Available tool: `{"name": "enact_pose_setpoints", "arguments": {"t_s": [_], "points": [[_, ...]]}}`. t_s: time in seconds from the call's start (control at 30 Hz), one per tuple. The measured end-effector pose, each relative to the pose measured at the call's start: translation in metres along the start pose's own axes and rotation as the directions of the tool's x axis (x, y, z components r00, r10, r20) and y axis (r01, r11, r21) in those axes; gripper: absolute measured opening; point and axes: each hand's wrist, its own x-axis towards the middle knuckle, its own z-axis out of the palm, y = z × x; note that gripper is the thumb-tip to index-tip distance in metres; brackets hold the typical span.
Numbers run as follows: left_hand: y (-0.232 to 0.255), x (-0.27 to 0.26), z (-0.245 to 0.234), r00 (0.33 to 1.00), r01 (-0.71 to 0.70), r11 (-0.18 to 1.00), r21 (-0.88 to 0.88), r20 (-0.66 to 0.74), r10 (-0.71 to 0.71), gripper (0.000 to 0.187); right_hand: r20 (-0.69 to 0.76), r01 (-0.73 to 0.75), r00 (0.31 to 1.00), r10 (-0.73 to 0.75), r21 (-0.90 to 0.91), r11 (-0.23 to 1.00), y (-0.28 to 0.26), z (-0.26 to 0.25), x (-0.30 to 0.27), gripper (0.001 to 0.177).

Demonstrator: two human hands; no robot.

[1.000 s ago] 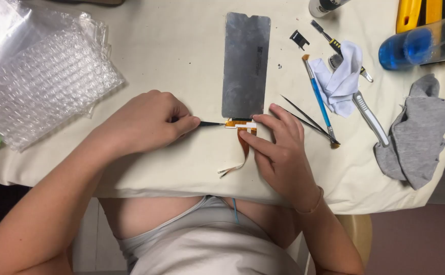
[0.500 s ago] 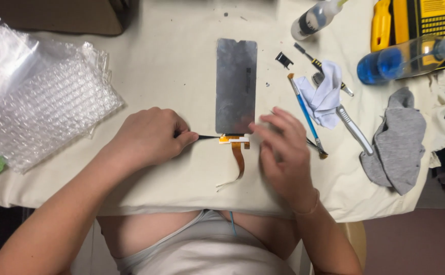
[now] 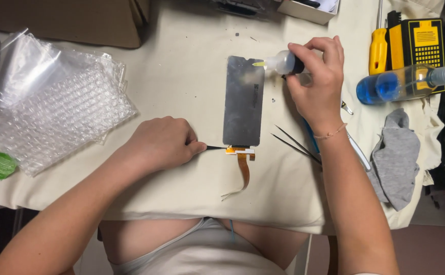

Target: The person cleans a smartphone screen and internal components. They wipe the screen with a cloth and spray, then use a brush to clean the inside of the phone's chassis.

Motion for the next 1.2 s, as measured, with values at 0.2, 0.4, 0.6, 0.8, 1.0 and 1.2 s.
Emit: {"name": "enact_pose_setpoints", "arguments": {"t_s": [0.2,0.4,0.6,0.8,1.0,1.2], "points": [[0.001,0.0,-0.003,1.0,-0.01,1.0,0.01,0.012,0.01,0.035,0.006,0.196,0.98,-0.199,-0.194,0.961,-0.005,-0.005,0.007,0.05],[0.0,0.0,-0.003,1.0,-0.011,1.0,0.002,0.013,0.011,0.034,0.014,0.224,0.973,-0.229,-0.276,0.935,-0.01,-0.002,0.013,0.047],[0.001,-0.001,-0.003,1.0,-0.007,1.0,0.005,0.019,0.007,0.034,0.005,0.153,0.987,-0.16,-0.317,0.936,-0.006,-0.01,0.005,0.047],[0.001,0.001,-0.002,1.0,0.002,1.0,0.011,0.021,-0.002,0.033,0.056,0.15,0.989,-0.14,-0.281,0.948,-0.016,-0.016,-0.011,0.053],[0.003,-0.001,-0.004,0.999,0.016,1.0,0.009,0.037,-0.016,0.034,0.058,0.123,0.992,-0.112,-0.276,0.953,-0.029,-0.023,-0.025,0.051],[0.001,0.0,-0.002,1.0,-0.004,1.0,0.009,0.011,0.004,0.033,0.075,0.076,0.995,-0.058,-0.269,0.96,-0.024,-0.031,-0.048,0.049]]}}
